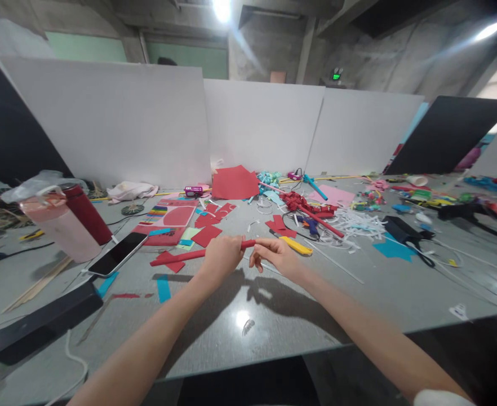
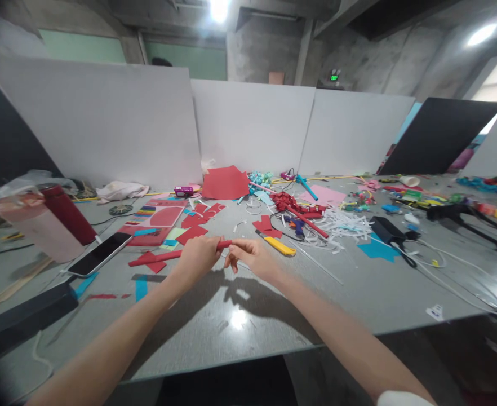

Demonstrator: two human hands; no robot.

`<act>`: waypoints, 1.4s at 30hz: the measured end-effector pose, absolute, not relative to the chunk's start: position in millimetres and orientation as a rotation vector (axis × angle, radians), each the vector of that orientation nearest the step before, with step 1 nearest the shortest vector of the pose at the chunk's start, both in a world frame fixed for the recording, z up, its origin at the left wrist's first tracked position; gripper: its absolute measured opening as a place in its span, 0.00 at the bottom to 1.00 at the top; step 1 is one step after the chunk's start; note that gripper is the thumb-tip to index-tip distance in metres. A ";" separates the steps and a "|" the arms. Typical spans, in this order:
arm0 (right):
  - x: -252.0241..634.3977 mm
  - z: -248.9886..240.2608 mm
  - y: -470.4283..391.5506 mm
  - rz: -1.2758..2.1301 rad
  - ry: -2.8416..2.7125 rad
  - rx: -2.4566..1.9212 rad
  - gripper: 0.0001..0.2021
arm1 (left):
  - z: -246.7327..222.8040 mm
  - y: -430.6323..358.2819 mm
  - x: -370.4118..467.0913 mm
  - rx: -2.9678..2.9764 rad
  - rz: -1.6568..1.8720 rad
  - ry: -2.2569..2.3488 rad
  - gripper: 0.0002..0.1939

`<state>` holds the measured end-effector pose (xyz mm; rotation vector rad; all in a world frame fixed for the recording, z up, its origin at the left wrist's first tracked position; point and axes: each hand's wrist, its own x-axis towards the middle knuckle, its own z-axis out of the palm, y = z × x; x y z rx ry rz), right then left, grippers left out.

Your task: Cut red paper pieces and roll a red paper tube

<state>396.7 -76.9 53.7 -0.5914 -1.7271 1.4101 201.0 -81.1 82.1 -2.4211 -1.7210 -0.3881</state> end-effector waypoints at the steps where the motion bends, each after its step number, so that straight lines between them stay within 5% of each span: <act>1: 397.6 53.3 -79.4 1.312 -1.779 -0.609 0.17 | 82.4 -81.1 201.2 -2.454 -0.395 -1.716 0.16; 14: 421.8 54.0 -79.4 0.414 -2.257 -0.392 0.13 | 87.8 -86.6 200.5 -2.883 -0.346 -1.452 0.14; 21: 421.2 56.1 -79.9 0.377 -2.239 -0.401 0.12 | 81.0 -87.6 204.2 -2.721 -0.425 -1.387 0.11; 30: 408.2 63.9 -85.1 0.581 -2.125 -0.648 0.19 | 80.8 -83.1 203.2 -2.460 -0.414 -1.510 0.23; 42: 406.4 59.3 -79.1 0.454 -1.884 -0.730 0.18 | 74.7 -78.6 207.1 -2.517 -0.400 -1.635 0.20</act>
